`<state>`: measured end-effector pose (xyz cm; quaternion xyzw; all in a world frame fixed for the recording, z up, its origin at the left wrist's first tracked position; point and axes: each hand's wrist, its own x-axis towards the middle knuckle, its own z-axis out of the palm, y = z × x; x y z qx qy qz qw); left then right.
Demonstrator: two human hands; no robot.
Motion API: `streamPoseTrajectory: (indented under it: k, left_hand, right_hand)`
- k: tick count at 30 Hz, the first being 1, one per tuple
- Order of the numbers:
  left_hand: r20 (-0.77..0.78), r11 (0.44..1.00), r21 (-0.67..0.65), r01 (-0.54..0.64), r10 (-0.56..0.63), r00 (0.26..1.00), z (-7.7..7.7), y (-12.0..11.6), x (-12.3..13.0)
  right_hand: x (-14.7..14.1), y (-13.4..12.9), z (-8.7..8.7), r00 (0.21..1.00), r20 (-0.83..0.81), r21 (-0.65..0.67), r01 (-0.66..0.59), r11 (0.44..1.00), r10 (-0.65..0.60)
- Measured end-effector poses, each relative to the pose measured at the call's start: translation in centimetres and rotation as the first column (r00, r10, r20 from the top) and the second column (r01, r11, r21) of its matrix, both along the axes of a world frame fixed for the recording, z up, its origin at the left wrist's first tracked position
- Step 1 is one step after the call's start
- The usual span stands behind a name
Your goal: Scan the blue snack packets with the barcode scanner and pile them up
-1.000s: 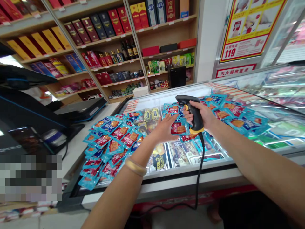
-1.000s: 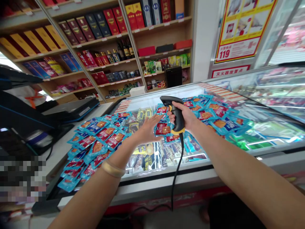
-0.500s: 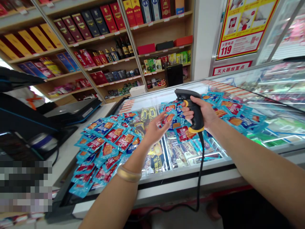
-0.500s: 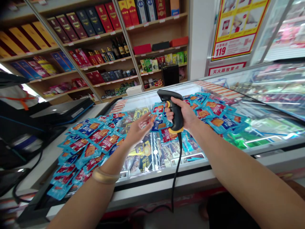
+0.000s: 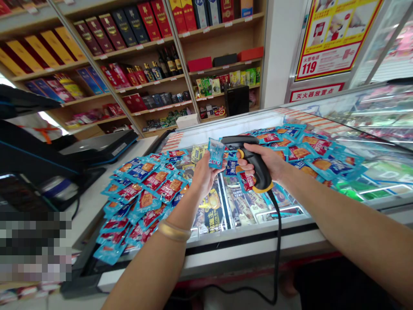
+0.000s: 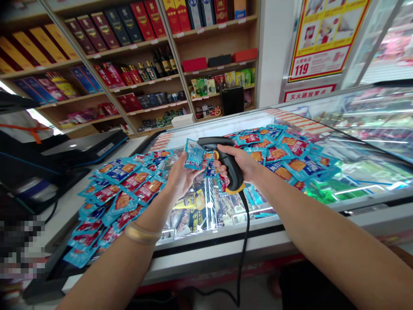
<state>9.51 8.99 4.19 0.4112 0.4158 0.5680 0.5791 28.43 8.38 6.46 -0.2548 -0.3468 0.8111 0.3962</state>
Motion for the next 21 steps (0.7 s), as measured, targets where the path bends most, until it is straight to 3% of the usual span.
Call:
streamPoseTrajectory:
  k: [12,16,19,21]
  left_hand:
    - [-0.060,0.999,0.053,-0.003,0.007,0.998,-0.8,0.4,-0.1]
    - [-0.224,0.983,0.177,-0.049,0.089,0.971,-0.8,0.6,-0.6]
    - [-0.459,0.921,0.384,-0.072,0.257,0.851,0.0,0.5,-2.3]
    - [-0.620,0.856,0.516,-0.037,0.403,0.673,0.9,0.2,-4.5]
  right_hand:
    - [0.0,0.0,-0.1,1.000,-0.003,0.022,-0.013,1.000,0.013]
    - [-0.6,-0.1,-0.2,0.998,-0.053,0.004,0.045,0.999,-0.044]
    - [-1.8,-0.3,-0.3,0.995,-0.074,-0.023,0.063,0.998,-0.065]
    - [-3.1,-0.3,-0.3,0.996,-0.075,-0.035,0.054,0.998,-0.057]
